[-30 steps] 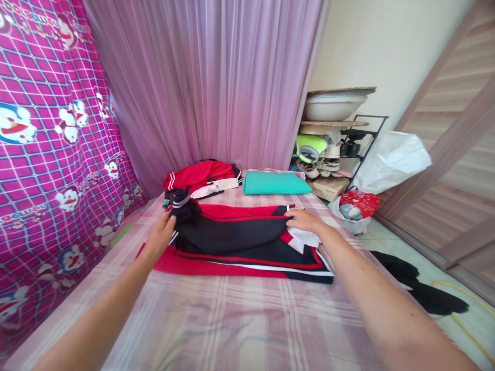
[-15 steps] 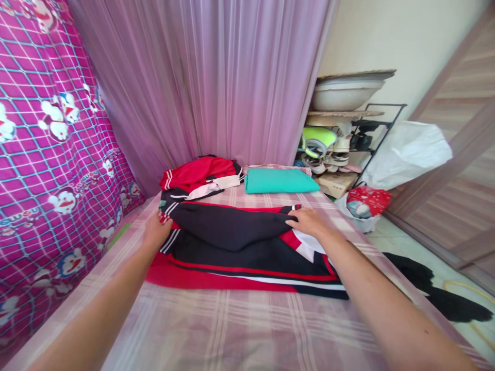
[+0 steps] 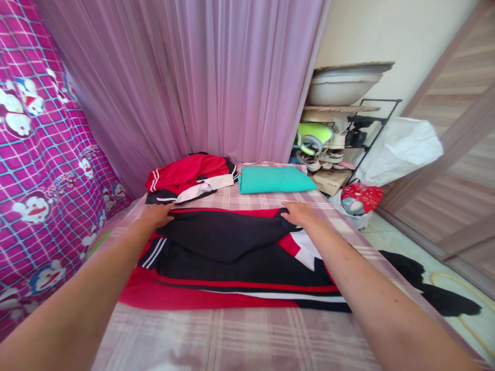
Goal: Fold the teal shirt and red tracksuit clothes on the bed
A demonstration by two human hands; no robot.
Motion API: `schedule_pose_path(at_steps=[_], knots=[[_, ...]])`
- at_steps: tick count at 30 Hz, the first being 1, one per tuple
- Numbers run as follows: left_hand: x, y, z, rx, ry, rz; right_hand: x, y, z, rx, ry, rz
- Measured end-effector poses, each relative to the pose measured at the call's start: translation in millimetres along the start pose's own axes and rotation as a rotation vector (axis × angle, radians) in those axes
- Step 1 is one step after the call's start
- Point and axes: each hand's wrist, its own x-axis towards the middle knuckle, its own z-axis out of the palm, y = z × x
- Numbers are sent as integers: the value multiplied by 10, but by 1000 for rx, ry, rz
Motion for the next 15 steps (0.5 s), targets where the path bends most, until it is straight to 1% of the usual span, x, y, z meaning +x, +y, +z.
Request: schedule_pose_path(at_steps=[2, 4, 6, 8, 9, 12, 14, 15], knots=[[-23, -56, 6, 45, -45, -21, 4, 84, 22, -7, 11, -13], [-77, -103, -23, 88, -64, -30, 1, 204, 49, 26, 52, 20], [-138, -159, -76, 102, -38, -13, 2, 331, 97, 126, 96, 106], [-186, -226, -128, 42, -27, -10, 13, 423, 173, 233, 115, 191], [-200, -259, -142, -3, -43, -21, 25, 442, 217, 264, 124, 226], [-204, -328, -111, -88, -106, -62, 81, 391, 332, 278, 159, 272], [-182, -347, -31, -51, -75, -36, 118, 312, 360, 294, 208, 230], [-169, -353, 16, -26, -53, -13, 130, 276, 357, 310, 240, 181]])
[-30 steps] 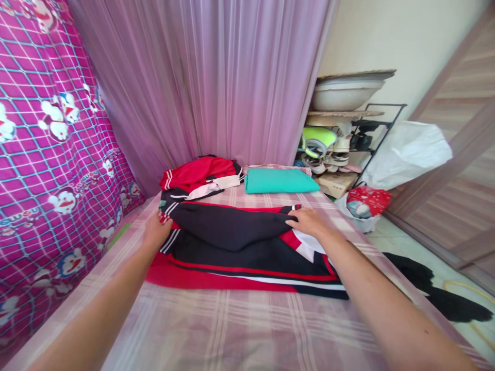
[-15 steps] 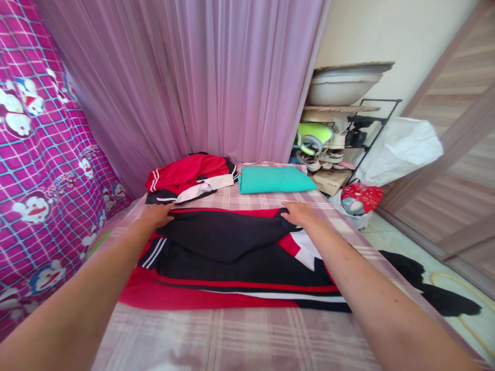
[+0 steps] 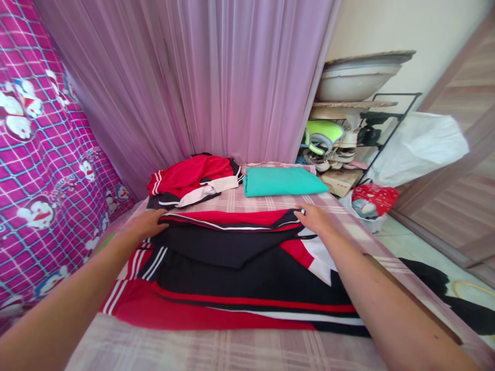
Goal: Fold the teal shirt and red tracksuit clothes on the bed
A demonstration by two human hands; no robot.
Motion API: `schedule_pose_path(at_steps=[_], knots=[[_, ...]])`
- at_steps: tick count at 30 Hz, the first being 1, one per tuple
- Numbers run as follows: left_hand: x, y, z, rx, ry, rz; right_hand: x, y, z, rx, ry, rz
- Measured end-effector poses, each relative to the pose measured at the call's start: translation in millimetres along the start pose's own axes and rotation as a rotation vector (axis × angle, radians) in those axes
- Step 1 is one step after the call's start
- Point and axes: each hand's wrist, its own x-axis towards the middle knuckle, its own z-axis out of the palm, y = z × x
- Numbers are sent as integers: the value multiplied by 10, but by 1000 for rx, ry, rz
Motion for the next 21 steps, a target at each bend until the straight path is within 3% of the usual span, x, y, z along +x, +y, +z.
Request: schedule_pose_path(at_steps=[5, 10, 14, 19, 21], knots=[[21, -40, 113, 71, -16, 25, -22, -106, -80, 17, -14, -237], [-111, 11, 5, 98, 89, 113, -31, -206, -132, -164, -134, -201], [-251, 33, -51, 60, 170, 100, 60, -256, -202, -287, -212, -244], [-207, -78, -50, -53, 107, -10, 161, -204, -269, -220, -55, -149], [-106, -94, -26, -45, 59, -26, 162, -225, -229, -225, -52, -95]])
